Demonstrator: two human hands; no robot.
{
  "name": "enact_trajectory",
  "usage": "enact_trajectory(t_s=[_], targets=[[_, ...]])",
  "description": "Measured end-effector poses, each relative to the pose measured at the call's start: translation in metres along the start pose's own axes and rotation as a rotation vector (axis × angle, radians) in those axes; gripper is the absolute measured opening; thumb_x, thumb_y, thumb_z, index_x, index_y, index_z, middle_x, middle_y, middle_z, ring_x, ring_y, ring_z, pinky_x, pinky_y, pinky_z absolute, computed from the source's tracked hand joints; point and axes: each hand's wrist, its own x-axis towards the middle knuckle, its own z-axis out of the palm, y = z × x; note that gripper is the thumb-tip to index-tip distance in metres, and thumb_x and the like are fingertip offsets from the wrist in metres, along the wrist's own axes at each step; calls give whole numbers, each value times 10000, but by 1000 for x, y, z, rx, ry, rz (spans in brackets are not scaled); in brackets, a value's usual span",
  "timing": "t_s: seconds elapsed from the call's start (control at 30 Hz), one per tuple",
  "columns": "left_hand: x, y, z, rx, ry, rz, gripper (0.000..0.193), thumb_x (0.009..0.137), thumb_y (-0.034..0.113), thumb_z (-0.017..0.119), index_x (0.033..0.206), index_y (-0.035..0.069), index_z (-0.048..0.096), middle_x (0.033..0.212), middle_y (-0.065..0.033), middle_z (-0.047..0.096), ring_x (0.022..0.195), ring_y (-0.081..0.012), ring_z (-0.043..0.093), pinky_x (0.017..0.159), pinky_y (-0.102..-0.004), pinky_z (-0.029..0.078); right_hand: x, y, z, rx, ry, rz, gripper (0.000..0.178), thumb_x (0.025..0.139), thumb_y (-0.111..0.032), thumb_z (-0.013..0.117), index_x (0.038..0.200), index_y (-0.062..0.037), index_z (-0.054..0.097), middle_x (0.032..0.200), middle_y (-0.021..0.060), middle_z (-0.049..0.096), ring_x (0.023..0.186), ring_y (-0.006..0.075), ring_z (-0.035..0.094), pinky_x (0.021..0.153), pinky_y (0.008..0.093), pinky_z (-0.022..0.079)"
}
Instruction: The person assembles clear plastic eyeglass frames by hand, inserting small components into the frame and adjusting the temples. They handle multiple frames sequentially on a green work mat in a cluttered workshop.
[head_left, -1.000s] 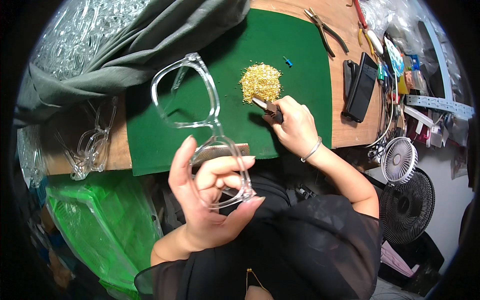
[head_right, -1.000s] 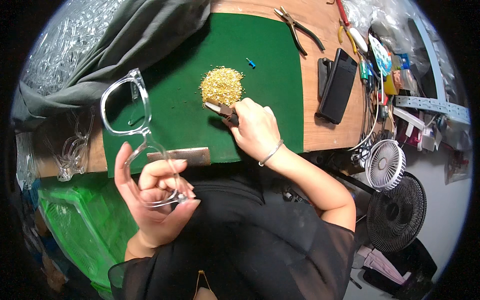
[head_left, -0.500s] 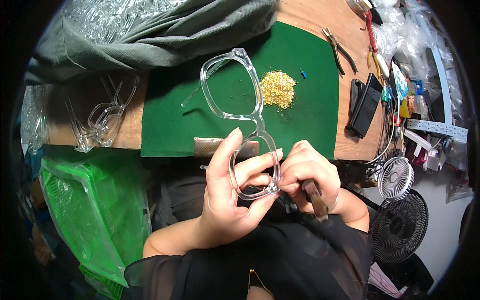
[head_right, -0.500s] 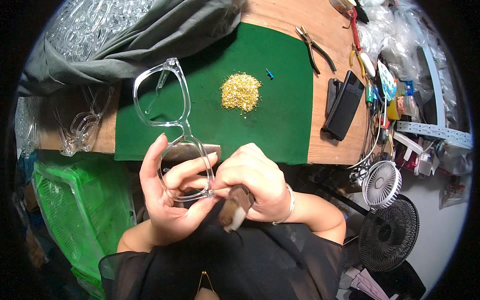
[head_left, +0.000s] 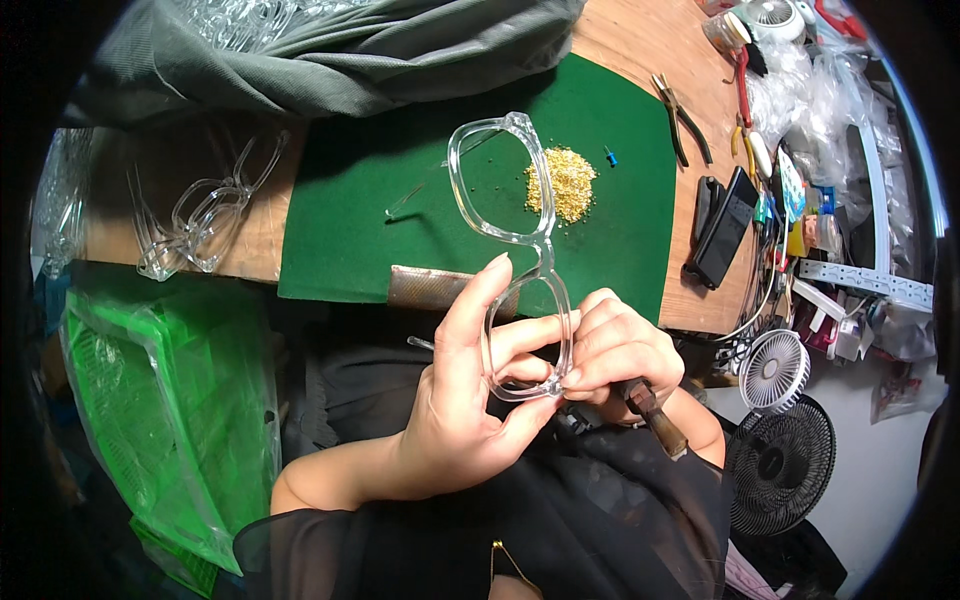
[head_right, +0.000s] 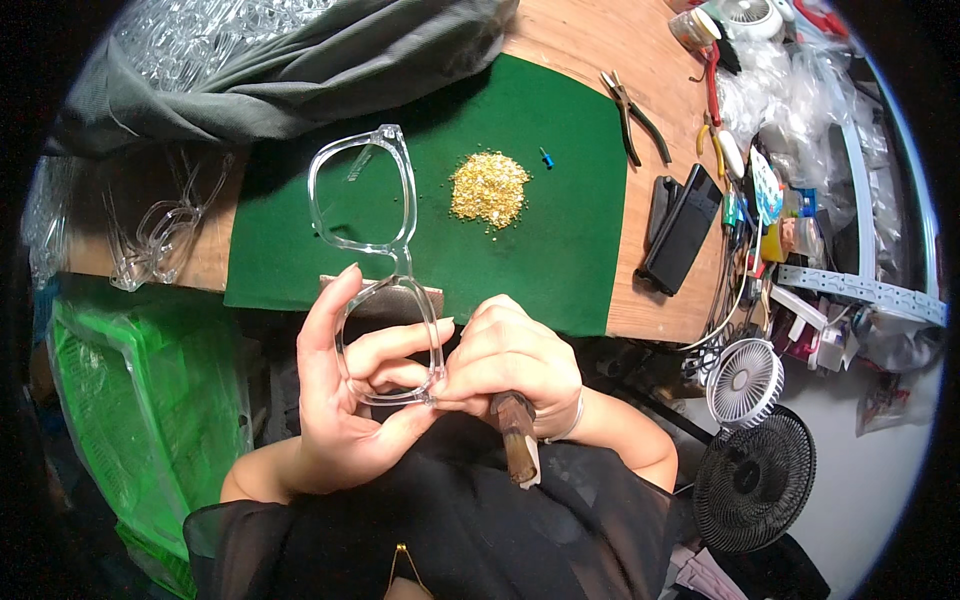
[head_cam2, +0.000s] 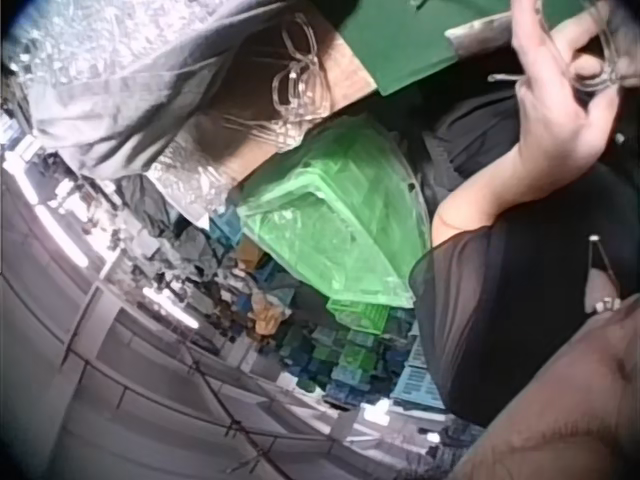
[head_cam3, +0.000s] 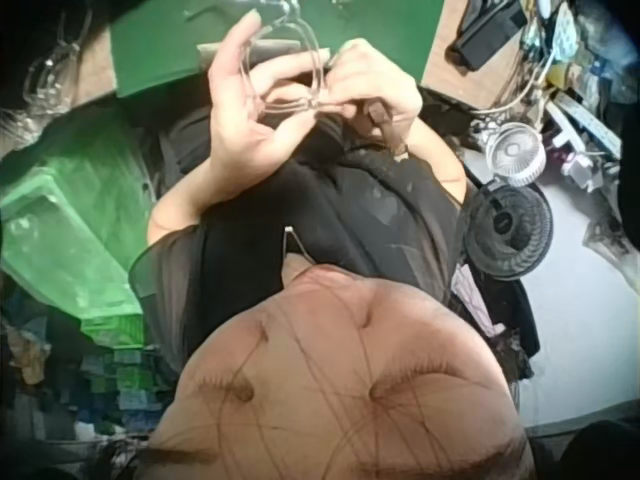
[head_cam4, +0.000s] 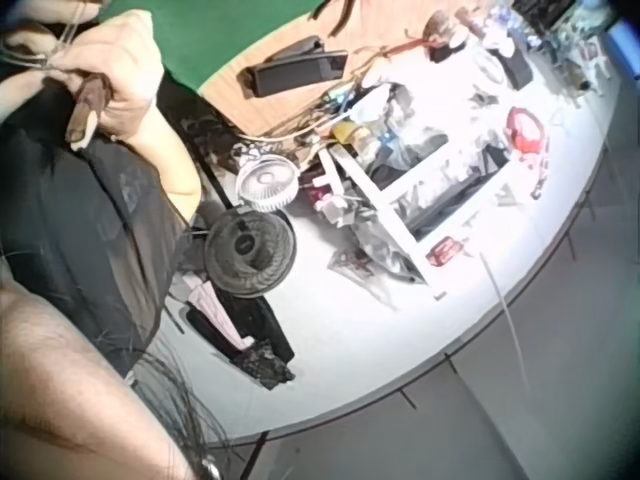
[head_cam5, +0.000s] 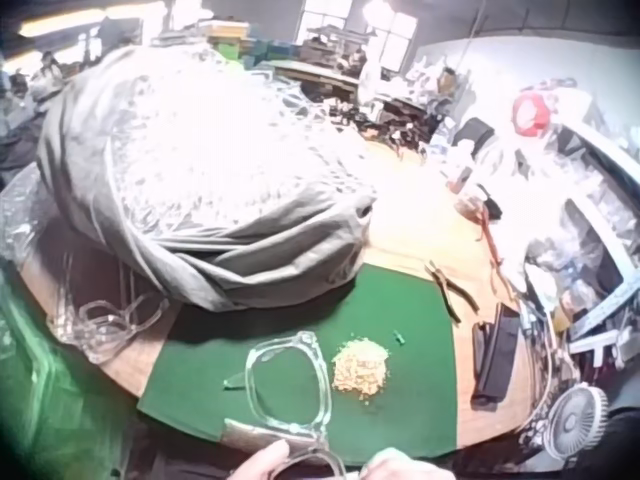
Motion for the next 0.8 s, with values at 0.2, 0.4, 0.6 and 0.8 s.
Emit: enact_trajectory(t_s=[0.2,0.4,0.6,0.8], targets=[[-2,0,1,48,15,-8,945,708,-160,583,1367,69,-53,1221,-254,452,1008,-237,578,847,-290,486,2,-1,-2,12,-38,4,161,696,-87,720,830,-48,640,757,42,600,645,181,561,595,299,413],[-2,1,4,103,15,-19,948,706,-160,587,1365,75,-53,1209,-253,463,1009,-239,577,838,-291,492,3,-4,-7,31,-85,9,159,693,-73,716,832,-49,644,756,37,605,655,178,567,596,294,409],[-2,1,4,109,-15,-23,951,711,-150,604,1363,78,-51,1202,-251,470,1014,-249,575,837,-292,493,0,-3,-8,126,-88,80,157,701,-61,714,834,-52,632,772,31,623,679,162,578,634,291,406],[-3,0,2,74,-33,-35,942,722,-133,614,1361,72,-46,1202,-254,473,999,-255,584,837,-296,492,-1,-3,-7,143,-92,100,150,712,-71,713,829,-54,621,773,34,624,697,162,586,650,289,409]])
